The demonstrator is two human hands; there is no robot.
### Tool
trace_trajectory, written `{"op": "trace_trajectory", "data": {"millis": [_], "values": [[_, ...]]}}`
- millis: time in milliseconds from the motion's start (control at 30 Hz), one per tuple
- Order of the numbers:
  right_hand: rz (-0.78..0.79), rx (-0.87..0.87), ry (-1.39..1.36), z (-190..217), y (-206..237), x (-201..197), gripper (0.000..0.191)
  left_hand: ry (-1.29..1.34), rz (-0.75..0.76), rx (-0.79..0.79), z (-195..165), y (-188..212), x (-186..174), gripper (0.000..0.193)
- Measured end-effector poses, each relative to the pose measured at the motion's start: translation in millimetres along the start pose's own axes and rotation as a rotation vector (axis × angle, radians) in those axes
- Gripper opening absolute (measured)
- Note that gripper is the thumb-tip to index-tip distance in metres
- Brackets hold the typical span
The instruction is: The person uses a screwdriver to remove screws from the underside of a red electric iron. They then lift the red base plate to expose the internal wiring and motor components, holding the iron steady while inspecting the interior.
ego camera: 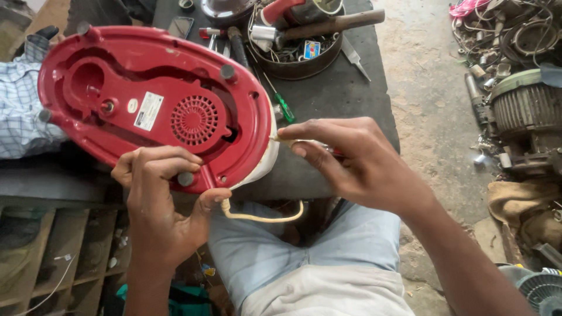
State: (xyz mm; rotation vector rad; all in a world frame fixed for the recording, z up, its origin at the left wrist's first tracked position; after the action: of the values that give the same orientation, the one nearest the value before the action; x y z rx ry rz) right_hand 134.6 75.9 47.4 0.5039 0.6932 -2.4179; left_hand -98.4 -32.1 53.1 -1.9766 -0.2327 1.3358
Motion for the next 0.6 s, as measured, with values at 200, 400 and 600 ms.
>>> {"op": "trace_trajectory", "data": {"millis": [200,400,600], "values": [[0.025,0.142,0.034,0.5,-2.3,5.6,0.026,0.01,0.012,-0.009,-1.3,-0.8,-0.7,0.053],[-0.078,0.126,-0.049,17.0,9.2,6.6,0.025,0.047,0.004,-0.033,-6.2,-1.6,-1.3,0.052],[-0.019,0.211,0.068,-3.2,6.8,10.9,0.027,0.034,0.025,-0.012,-9.3,-12.0,-2.6,0.048]]}}
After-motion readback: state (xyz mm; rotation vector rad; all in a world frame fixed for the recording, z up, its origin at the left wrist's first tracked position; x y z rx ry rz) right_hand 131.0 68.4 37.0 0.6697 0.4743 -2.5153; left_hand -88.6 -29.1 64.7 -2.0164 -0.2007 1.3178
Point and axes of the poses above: each hand's wrist, its own y-axis away from the middle knuckle, its own x-axis out of the palm, z = x × y, the point moved 4 cm from there along -y, towards the middle knuckle, and after that the axes turned 10 degrees about x, right-handed, at the moved point
